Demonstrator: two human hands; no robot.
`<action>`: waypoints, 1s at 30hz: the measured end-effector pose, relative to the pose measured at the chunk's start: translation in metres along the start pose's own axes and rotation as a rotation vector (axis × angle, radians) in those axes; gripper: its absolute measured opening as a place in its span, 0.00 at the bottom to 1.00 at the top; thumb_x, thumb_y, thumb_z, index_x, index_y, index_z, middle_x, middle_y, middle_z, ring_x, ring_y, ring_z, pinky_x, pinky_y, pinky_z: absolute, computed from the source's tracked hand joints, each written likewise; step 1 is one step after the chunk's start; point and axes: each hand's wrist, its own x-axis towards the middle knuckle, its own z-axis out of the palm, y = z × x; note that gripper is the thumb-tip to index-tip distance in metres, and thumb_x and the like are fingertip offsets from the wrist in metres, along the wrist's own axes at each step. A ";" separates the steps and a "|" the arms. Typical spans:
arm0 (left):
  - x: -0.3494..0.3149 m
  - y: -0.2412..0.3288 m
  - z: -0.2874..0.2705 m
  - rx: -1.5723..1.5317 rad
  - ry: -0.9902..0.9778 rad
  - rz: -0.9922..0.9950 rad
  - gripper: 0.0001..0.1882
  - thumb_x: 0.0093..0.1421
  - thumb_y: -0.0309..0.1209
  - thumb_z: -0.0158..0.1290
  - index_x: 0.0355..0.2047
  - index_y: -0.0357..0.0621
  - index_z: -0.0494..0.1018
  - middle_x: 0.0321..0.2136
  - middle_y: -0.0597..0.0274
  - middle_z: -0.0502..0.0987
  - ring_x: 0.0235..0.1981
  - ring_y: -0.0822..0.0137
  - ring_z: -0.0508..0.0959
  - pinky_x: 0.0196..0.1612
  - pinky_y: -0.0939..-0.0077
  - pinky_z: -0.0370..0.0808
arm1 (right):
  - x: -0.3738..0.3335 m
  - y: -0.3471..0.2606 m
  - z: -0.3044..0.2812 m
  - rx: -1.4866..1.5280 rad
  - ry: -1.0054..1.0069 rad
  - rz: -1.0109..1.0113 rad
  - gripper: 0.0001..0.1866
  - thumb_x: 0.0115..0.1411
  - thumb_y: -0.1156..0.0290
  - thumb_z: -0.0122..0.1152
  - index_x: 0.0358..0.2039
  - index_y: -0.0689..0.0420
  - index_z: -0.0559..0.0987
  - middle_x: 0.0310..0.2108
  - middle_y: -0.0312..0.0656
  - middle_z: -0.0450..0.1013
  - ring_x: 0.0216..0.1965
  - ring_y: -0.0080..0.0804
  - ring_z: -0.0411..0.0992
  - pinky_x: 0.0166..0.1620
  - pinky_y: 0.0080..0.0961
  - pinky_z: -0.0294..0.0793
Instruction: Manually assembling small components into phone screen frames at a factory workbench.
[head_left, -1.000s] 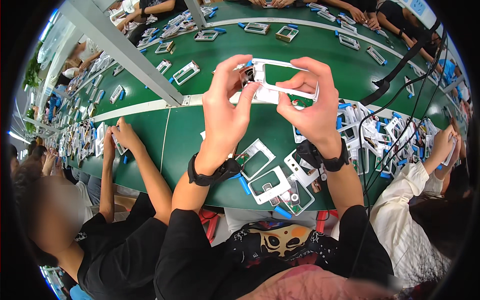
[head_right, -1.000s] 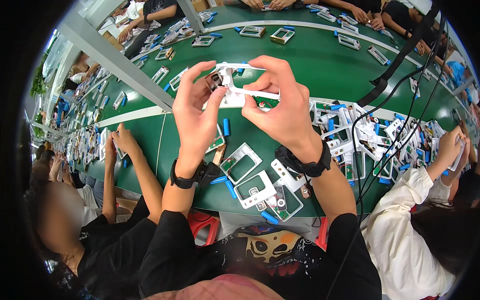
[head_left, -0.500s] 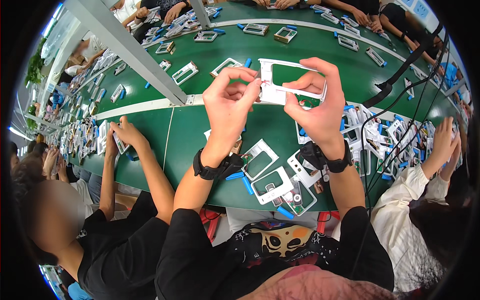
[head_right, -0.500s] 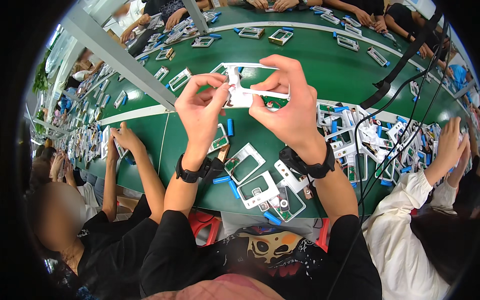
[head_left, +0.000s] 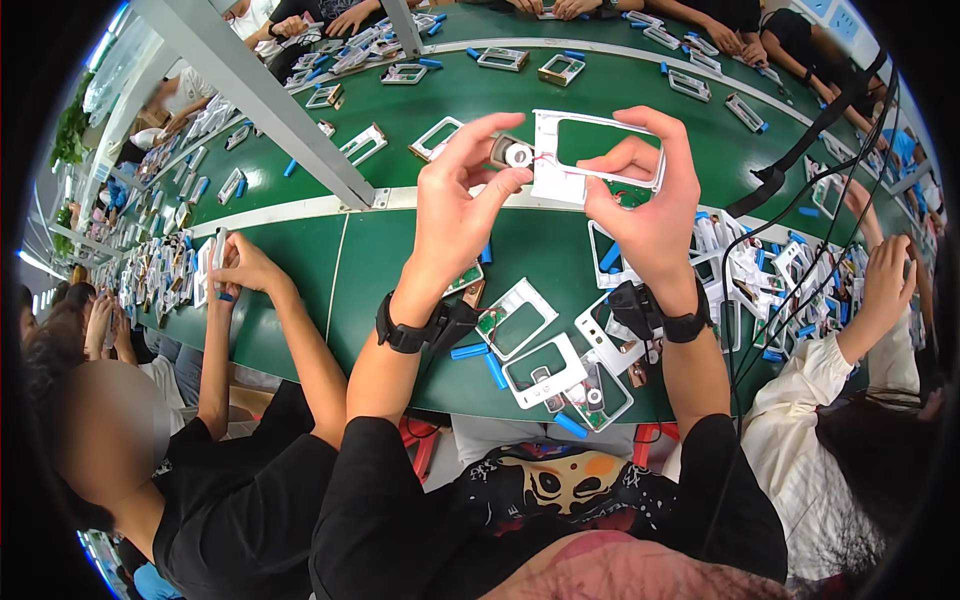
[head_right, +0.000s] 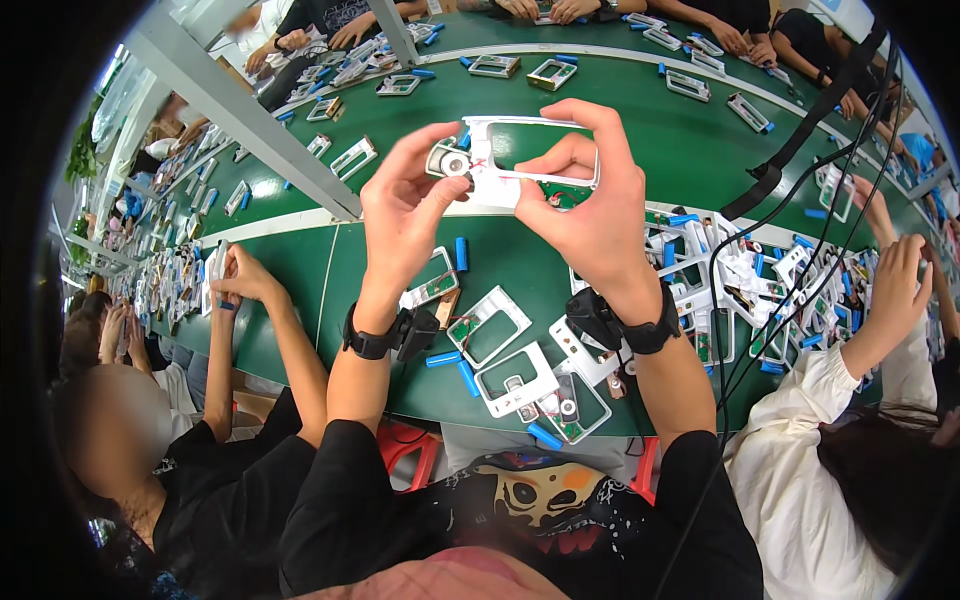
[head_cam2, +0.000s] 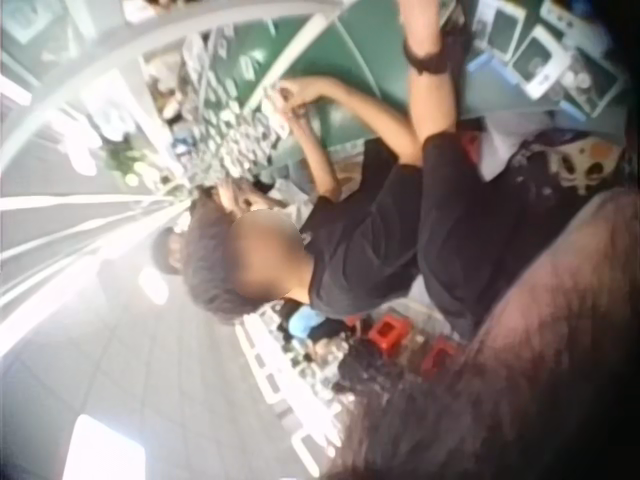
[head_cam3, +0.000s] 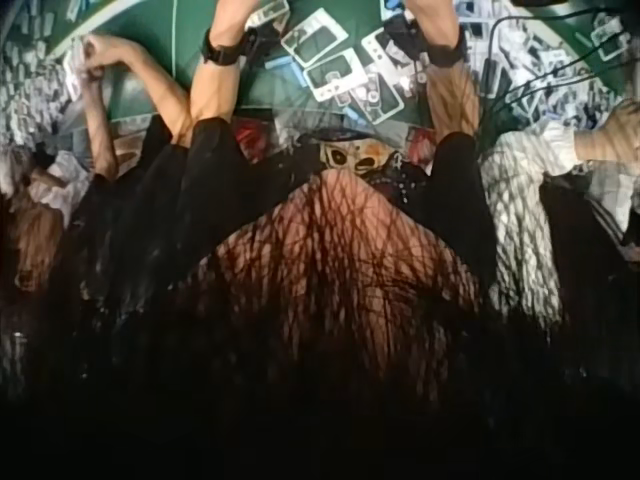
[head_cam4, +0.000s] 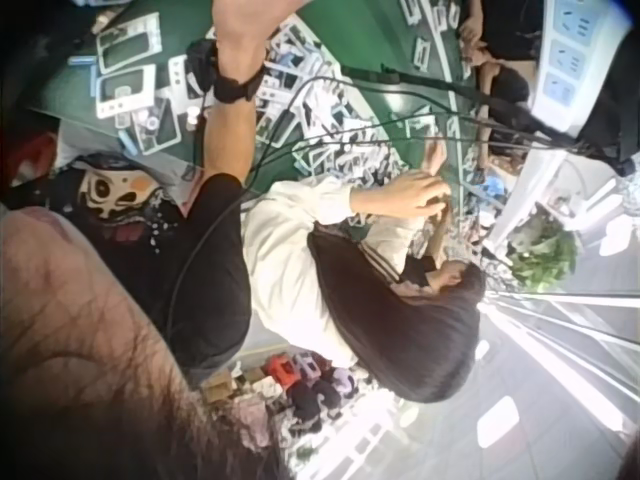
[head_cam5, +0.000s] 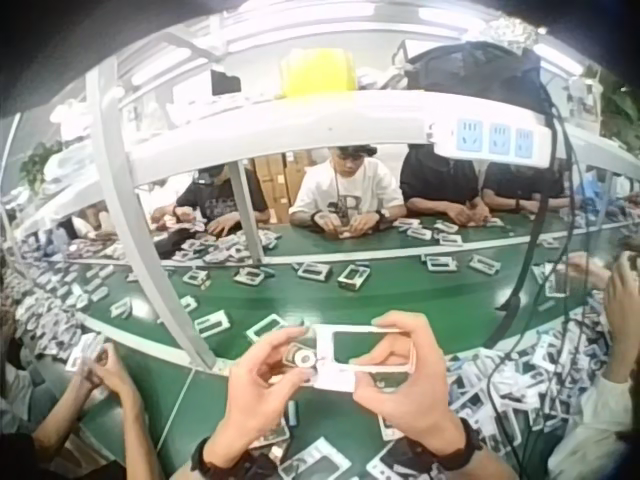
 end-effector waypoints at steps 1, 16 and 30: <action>0.001 -0.003 -0.001 0.004 0.027 0.037 0.18 0.55 0.16 0.55 0.47 0.30 0.72 0.38 0.56 0.77 0.35 0.72 0.77 0.39 0.79 0.76 | 0.000 0.000 0.001 0.022 -0.011 0.006 0.30 0.46 0.87 0.59 0.50 0.60 0.64 0.25 0.40 0.73 0.31 0.23 0.75 0.34 0.16 0.73; 0.000 -0.008 -0.005 0.331 0.159 0.324 0.11 0.52 0.22 0.61 0.37 0.35 0.80 0.28 0.57 0.79 0.26 0.73 0.77 0.27 0.80 0.73 | -0.005 0.009 0.008 -0.047 -0.040 -0.044 0.29 0.45 0.87 0.60 0.49 0.59 0.64 0.26 0.40 0.74 0.35 0.29 0.78 0.37 0.19 0.76; 0.001 -0.005 -0.002 0.231 0.177 0.201 0.12 0.53 0.22 0.60 0.39 0.34 0.79 0.26 0.58 0.79 0.26 0.74 0.78 0.29 0.81 0.74 | -0.004 0.015 0.013 -0.010 0.012 -0.100 0.30 0.44 0.86 0.61 0.49 0.59 0.65 0.25 0.42 0.75 0.34 0.32 0.79 0.38 0.22 0.78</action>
